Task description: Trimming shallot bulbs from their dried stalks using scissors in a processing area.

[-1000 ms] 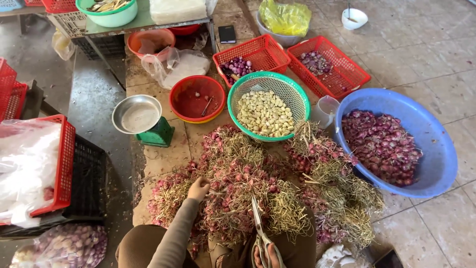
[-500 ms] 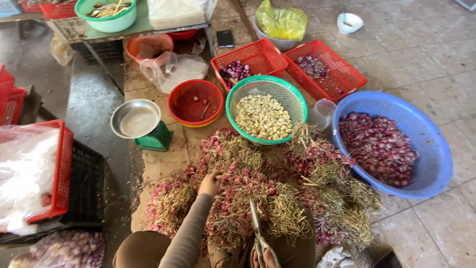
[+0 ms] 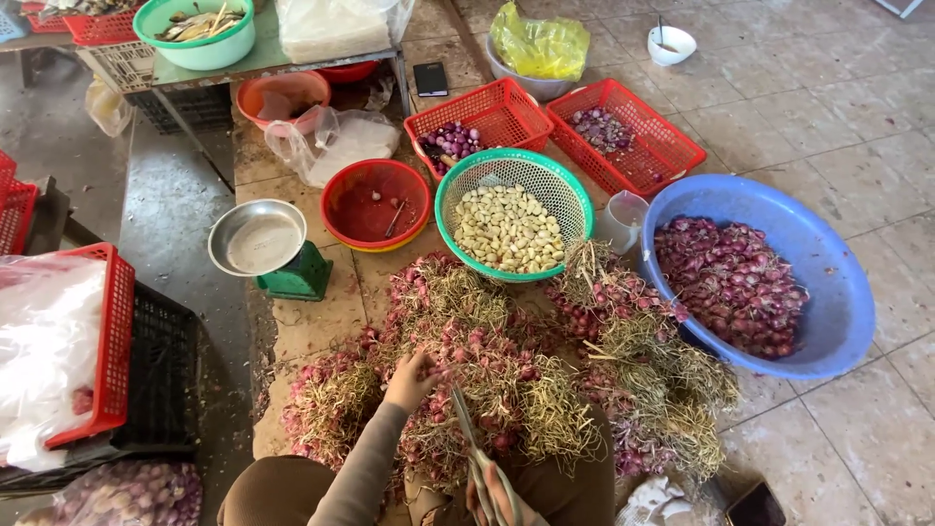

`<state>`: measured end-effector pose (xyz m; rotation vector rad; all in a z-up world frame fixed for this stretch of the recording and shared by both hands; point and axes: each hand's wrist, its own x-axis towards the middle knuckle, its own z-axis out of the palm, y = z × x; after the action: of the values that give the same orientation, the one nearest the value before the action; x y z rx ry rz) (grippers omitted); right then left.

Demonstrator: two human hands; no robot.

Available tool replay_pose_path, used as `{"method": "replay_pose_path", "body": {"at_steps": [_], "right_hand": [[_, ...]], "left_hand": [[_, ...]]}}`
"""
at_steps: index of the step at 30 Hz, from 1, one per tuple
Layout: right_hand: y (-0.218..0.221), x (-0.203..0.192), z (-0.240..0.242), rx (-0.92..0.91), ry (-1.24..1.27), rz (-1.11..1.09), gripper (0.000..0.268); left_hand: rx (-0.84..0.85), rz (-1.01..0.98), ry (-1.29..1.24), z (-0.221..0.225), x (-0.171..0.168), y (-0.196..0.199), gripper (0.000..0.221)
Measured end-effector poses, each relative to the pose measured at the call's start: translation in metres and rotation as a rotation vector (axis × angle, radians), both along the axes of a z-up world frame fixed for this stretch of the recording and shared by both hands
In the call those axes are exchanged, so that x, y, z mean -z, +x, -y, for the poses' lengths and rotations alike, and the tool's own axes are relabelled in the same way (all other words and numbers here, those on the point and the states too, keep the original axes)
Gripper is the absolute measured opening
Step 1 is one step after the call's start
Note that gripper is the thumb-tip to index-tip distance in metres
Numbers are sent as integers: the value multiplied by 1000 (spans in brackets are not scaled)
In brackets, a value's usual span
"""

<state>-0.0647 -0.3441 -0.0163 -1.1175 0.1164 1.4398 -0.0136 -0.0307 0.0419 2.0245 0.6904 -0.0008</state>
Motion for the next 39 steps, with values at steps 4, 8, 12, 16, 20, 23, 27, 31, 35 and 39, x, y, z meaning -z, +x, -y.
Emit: {"method": "replay_pose_path", "body": {"at_steps": [4, 8, 12, 16, 20, 23, 27, 31, 35, 39], "right_hand": [[28, -50, -49, 40, -44, -9, 77], [24, -35, -68, 163, -169, -154, 77], [24, -47, -58, 239, 113, -103, 75], [23, -51, -24, 180, 31, -143, 74], [24, -48, -7, 143, -125, -286, 85], [18, -54, -10, 182, -179, -153, 84], [19, -33, -12, 334, -219, -260, 83], [25, -58, -11, 209, -163, -225, 82], [22, -118, -29, 368, -291, -239, 74], [30, -52, -34, 165, 24, -256, 91]], "left_hand": [[27, 3, -102, 21, -34, -25, 18], [-62, -1, -302, 40, -54, -44, 18], [-614, 126, -1080, 34, -69, -67, 29], [-834, 513, -1417, -4, -8, -80, 37], [-760, 148, -1100, 12, -147, -35, 45], [-303, -105, -651, 23, -140, 13, 32], [153, -236, -189, 33, -110, 56, 47], [429, -344, 235, 25, -86, 64, 24], [418, -272, 275, 27, -117, 32, 26], [296, -207, 142, 41, -126, 1, 14]]}}
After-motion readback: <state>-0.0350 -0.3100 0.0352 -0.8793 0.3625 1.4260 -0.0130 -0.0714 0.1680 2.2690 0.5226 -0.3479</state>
